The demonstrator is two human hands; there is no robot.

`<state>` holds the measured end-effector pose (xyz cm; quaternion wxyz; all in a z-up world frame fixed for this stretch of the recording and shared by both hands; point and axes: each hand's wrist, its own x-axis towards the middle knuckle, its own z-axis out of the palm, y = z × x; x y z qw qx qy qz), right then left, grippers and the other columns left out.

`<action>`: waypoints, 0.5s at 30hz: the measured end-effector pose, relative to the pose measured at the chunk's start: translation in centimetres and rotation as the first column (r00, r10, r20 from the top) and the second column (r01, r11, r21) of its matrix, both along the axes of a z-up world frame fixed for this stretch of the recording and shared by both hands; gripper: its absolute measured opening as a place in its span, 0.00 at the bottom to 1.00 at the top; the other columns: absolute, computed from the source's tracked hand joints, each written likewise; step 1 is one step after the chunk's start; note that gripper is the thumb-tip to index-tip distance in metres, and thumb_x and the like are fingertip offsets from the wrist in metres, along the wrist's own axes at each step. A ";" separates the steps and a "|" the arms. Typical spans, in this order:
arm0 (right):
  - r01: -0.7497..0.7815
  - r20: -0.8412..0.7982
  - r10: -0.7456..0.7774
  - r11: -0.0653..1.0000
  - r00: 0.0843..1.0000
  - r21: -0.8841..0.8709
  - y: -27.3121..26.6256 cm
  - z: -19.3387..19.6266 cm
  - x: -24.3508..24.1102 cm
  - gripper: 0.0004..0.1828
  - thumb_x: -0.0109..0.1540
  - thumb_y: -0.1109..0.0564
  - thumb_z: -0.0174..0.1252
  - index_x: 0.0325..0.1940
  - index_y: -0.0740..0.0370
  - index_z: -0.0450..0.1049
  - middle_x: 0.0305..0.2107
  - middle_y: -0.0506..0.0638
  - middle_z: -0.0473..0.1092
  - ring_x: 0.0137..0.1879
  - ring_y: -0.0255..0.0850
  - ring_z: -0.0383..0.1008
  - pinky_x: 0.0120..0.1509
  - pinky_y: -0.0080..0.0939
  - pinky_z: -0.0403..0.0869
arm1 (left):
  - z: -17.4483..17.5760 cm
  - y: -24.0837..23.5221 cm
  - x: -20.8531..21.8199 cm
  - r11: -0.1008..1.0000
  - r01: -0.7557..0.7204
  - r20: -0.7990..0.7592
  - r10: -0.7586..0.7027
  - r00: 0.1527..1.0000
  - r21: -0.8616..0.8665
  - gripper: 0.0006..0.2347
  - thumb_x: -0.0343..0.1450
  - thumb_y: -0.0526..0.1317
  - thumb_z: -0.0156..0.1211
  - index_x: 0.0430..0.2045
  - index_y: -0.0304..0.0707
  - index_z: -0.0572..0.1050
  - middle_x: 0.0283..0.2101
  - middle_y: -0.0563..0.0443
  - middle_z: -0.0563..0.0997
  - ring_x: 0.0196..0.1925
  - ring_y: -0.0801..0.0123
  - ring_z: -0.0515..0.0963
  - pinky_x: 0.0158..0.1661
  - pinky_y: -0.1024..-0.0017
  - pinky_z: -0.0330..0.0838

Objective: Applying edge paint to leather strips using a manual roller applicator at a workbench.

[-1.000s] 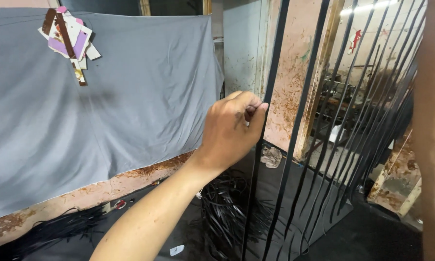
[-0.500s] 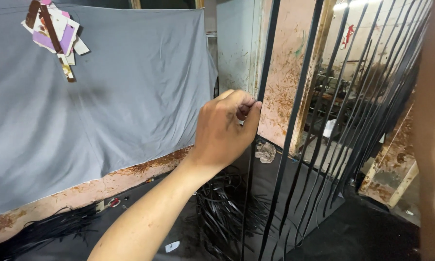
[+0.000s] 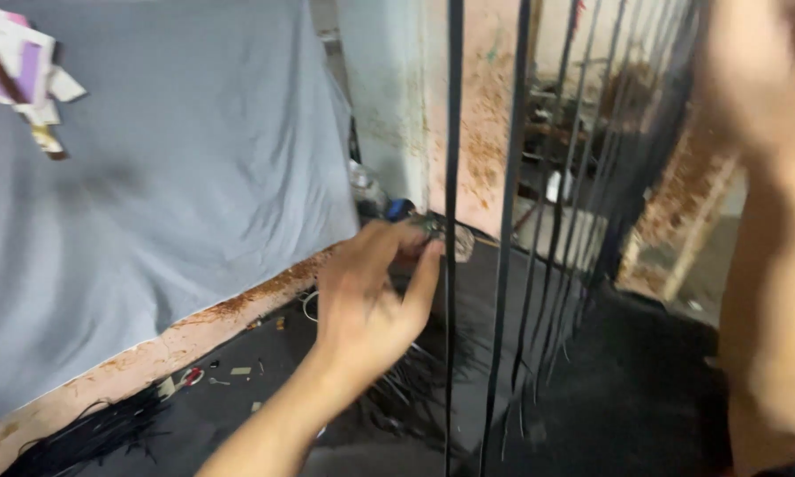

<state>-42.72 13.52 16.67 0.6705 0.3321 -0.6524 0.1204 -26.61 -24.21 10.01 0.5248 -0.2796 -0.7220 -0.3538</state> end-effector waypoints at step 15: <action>0.128 0.469 -0.009 0.966 0.883 -0.223 -9.2 -20.5 30.5 0.06 0.65 0.66 0.57 0.41 0.76 0.75 0.37 0.68 0.76 0.41 0.56 0.80 0.48 0.47 0.75 | -16.8 4.3 10.0 0.781 0.623 0.522 -0.516 0.679 -0.038 0.09 0.77 0.37 0.50 0.27 0.36 0.75 0.28 0.53 0.78 0.28 0.64 0.76 0.29 0.69 0.71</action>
